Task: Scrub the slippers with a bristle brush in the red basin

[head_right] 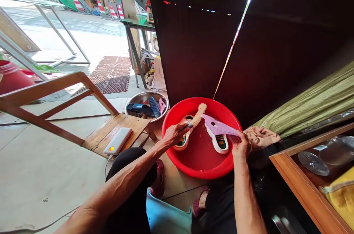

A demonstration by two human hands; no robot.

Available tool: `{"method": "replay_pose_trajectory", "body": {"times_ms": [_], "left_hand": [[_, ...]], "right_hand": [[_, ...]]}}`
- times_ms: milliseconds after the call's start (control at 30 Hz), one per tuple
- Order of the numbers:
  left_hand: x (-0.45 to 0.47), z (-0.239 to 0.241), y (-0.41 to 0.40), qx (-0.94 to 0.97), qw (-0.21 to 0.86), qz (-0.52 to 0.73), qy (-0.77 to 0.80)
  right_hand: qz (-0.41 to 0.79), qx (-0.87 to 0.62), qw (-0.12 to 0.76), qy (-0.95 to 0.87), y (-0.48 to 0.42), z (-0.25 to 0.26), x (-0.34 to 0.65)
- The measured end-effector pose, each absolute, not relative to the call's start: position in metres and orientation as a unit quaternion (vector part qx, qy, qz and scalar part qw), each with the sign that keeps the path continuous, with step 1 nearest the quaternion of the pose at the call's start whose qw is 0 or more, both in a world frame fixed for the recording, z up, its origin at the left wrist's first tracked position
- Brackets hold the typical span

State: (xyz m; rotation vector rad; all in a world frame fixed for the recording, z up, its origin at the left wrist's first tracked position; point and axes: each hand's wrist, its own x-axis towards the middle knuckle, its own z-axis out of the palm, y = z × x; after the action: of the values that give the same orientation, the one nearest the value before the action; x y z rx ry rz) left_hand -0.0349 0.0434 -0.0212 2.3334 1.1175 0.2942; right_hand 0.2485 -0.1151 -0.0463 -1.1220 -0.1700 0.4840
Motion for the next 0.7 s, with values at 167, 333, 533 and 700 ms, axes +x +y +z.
{"method": "replay_pose_trajectory", "body": {"times_ms": [167, 333, 533, 700], "left_hand": [[-0.037, -0.023, 0.053, 0.886, 0.198, 0.074, 0.413], [-0.041, -0.019, 0.049, 0.907, 0.180, 0.037, 0.380], [-0.032, -0.021, 0.034, 0.901, 0.350, 0.075, 0.244], [-0.019, -0.024, 0.031, 0.890, 0.352, 0.054, 0.286]], "right_hand": [[0.148, -0.541, 0.813, -0.156, -0.114, -0.037, 0.242], [0.151, -0.561, 0.790, -0.198, -0.116, -0.033, 0.234], [0.161, -0.618, 0.729, -0.245, -0.115, -0.034, 0.223], [0.179, -0.663, 0.671, -0.281, -0.116, -0.038, 0.216]]}}
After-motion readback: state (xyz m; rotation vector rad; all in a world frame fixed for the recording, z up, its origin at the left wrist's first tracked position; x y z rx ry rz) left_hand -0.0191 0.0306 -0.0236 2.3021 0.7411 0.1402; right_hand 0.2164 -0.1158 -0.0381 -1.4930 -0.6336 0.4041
